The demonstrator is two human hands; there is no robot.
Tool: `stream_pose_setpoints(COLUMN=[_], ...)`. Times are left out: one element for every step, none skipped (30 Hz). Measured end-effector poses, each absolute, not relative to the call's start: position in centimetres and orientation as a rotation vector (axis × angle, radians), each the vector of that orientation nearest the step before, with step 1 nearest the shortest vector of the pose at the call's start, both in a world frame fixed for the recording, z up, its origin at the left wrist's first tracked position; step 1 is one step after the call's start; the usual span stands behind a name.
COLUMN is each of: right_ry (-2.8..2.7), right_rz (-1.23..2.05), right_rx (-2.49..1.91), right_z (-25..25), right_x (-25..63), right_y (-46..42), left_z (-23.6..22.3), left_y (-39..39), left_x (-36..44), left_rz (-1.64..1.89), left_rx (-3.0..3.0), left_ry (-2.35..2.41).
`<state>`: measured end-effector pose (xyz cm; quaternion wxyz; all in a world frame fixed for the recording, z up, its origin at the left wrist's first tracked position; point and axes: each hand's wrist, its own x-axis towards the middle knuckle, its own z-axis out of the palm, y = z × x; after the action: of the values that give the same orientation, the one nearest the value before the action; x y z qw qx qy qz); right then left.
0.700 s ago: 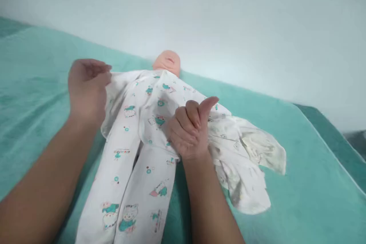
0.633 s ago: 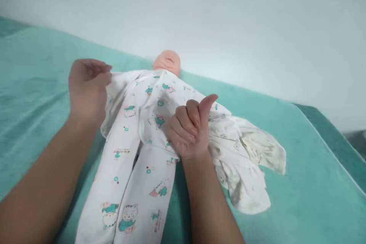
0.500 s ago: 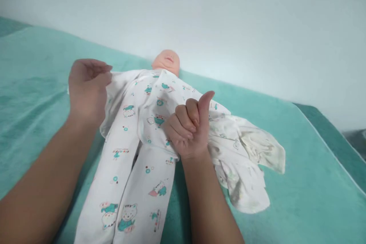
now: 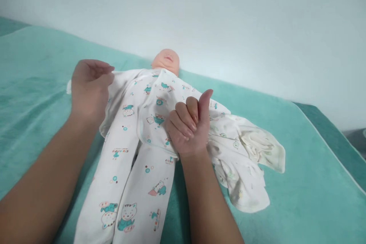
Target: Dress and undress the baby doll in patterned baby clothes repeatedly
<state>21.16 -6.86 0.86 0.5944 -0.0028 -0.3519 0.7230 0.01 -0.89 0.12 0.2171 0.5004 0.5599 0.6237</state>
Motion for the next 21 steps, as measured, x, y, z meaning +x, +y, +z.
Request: stream_pose_setpoints(right_ry=[-0.829,-0.844,-0.861,-0.879,-0.9,-0.925,-0.957,-0.993,-1.038,-1.102,-1.191,-1.309,-1.447,-1.588,-1.709,-1.791,-1.835,-1.852,-1.858,-1.863,-1.86], right_rz=[1.686,1.684,1.673,1.649,1.614,1.571,1.525,1.471,1.397,1.298,1.17,1.01,0.819,0.613,0.414,0.249,0.128,0.061,0.046,0.071,0.117], right_rx=[0.005,0.002,-0.014,-0.04,-0.079,-0.136,-0.215,-0.319,-0.446,-0.597,-0.764,-0.932,-1.091,-1.236,-1.362,-1.465,-1.544,-1.604,-1.641,-1.655,-1.658], right_z=[0.5,0.3,0.2,0.2,0.4,0.8,1.3,1.9,2.5,3.0,3.4,3.6,3.7,3.7,3.7,3.6,3.7,3.7,3.9,4.1,4.2], right_x=[21.3,21.4,21.5,21.6,21.6,21.5,21.4,21.1,20.7,20.2,19.6,18.9,18.1,17.4,16.7,16.1,15.6,15.4,15.4,15.7,16.4], right_y=[-6.7,-6.6,-6.5,-6.6,-6.7,-7.0,-7.3,-7.6,-7.9,-8.1,-8.2,-8.1,-7.8,-7.4,-7.0,-6.5,-6.0,-5.6,-5.4,-5.2,-5.2], left_z=[0.3,0.4,0.4,0.4,0.3,0.1,-0.2,-0.6,-1.0,-1.4,-1.7,-2.0,-2.2,-2.3,-2.3,-2.2,-2.1,-1.9,-1.7,-1.4,-1.2], left_y=[-1.0,-1.1,-1.1,-1.0,-0.8,-0.6,-0.2,0.1,0.5,0.9,1.2,1.5,1.6,1.8,1.8,1.9,2.0,2.0,2.1,2.2,2.3], left_x=[0.1,0.1,0.2,0.3,0.3,0.3,0.2,0.1,0.0,-0.1,-0.2,-0.3,-0.4,-0.5,-0.5,-0.5,-0.5,-0.6,-0.7,-1.0,-1.3], left_rz=[1.701,1.662,1.613,1.552,1.478,1.396,1.311,1.228,1.15,1.079,1.017,0.962,0.914,0.873,0.842,0.82,0.799,0.774,0.744,0.711,0.682], left_rx=[1.375,1.388,1.449,1.539,1.651,1.771,1.886,1.981,2.05,2.098,2.133,2.161,2.191,2.222,2.251,2.279,2.308,2.338,2.369,2.393,2.402], left_ry=[1.58,1.622,1.676,1.735,1.789,1.837,1.881,1.926,1.976,2.028,2.076,2.116,2.143,2.158,2.164,2.163,2.154,2.137,2.115,2.096,2.084])
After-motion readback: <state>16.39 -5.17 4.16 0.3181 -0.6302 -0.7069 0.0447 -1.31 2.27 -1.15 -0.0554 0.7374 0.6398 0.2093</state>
